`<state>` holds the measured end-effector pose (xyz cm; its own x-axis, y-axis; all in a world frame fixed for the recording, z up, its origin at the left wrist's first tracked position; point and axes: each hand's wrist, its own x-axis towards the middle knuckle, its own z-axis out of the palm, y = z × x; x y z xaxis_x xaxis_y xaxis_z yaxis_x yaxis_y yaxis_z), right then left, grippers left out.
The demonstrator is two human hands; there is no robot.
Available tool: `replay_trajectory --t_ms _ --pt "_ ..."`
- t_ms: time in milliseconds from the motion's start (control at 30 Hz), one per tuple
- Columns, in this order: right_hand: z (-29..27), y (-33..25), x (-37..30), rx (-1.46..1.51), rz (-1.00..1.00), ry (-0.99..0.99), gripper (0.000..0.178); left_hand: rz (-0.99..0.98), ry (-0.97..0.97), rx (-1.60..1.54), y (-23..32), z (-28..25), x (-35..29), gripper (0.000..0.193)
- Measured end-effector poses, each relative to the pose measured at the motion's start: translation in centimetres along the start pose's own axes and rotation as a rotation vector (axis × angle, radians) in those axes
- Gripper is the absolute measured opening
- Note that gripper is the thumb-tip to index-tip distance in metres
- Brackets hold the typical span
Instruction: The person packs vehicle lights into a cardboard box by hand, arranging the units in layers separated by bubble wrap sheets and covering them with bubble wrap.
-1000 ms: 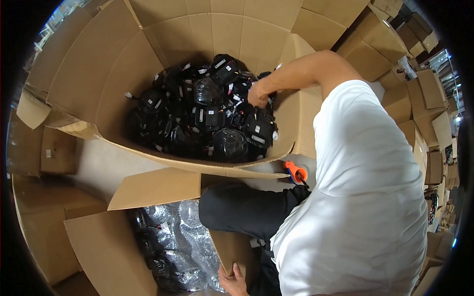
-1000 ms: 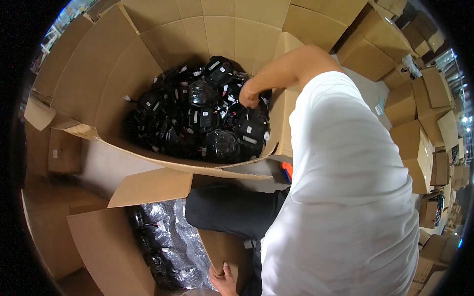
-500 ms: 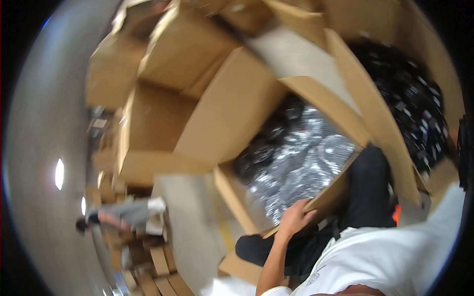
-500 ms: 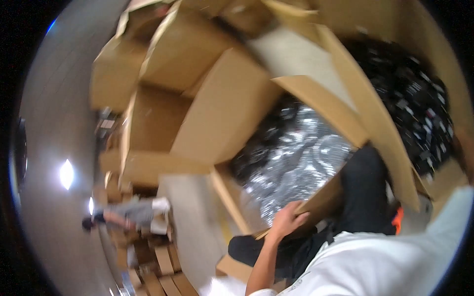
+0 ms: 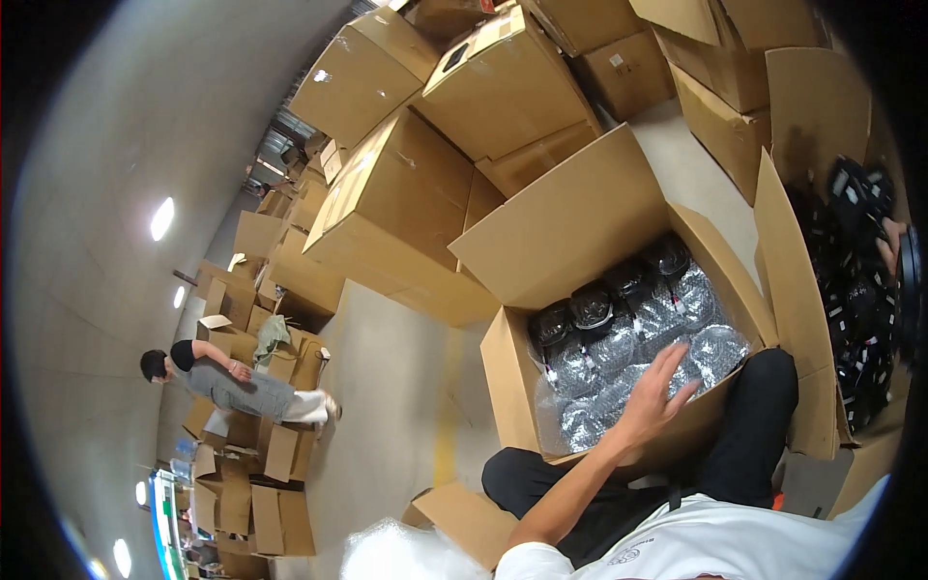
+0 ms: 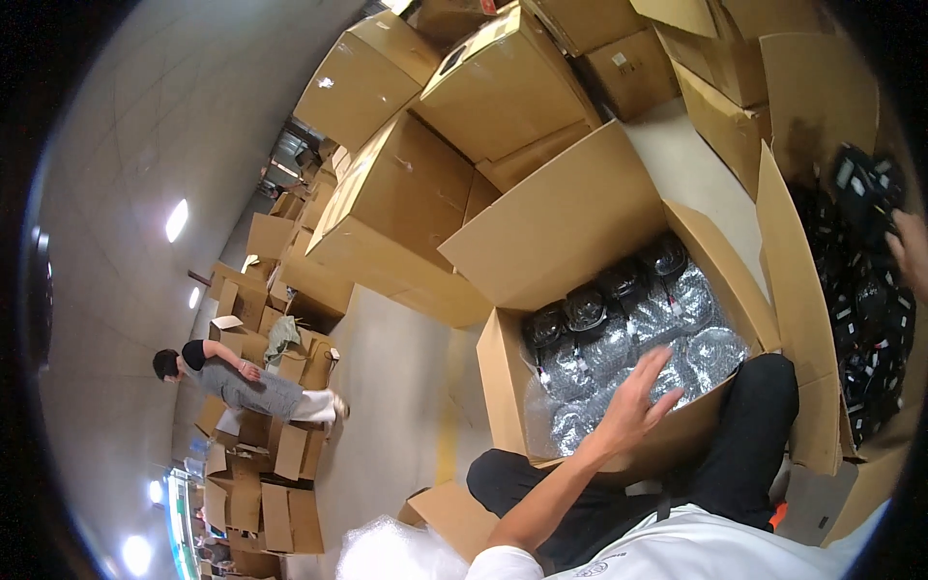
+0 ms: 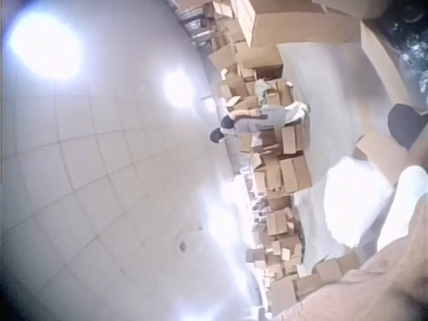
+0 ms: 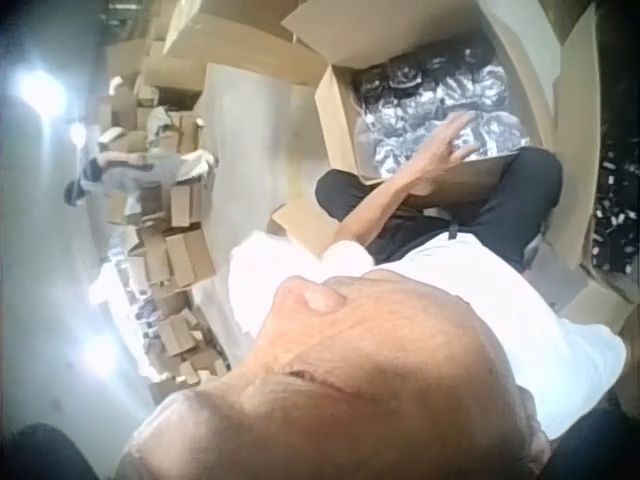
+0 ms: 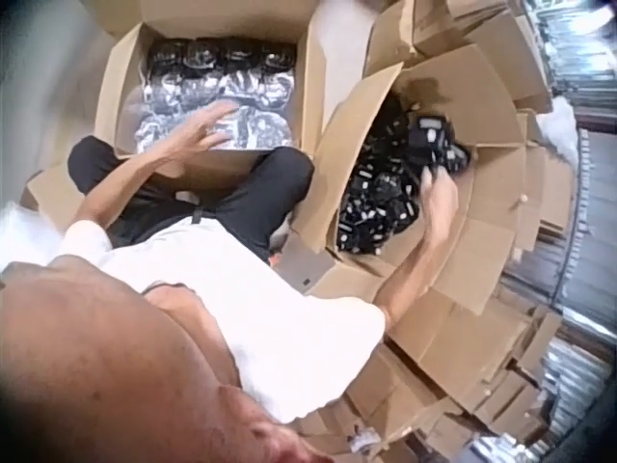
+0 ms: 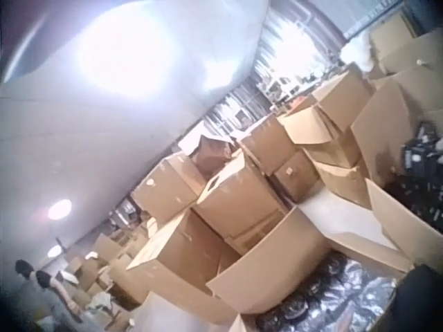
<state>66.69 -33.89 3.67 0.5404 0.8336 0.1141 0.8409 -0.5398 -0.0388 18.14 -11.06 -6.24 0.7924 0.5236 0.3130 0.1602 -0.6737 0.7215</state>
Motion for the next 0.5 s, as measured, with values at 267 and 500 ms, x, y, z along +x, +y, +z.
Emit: replay_trajectory --t_ms 267,500 --pt "-6.1 -28.6 -0.6 0.000 -0.714 0.008 0.016 0.311 0.277 0.365 8.5 -3.7 8.0 0.079" --pt "-2.5 -42.2 -1.7 0.125 -1.251 -0.162 0.020 -0.099 -0.064 -0.415 -0.9 -6.6 -1.5 0.025"
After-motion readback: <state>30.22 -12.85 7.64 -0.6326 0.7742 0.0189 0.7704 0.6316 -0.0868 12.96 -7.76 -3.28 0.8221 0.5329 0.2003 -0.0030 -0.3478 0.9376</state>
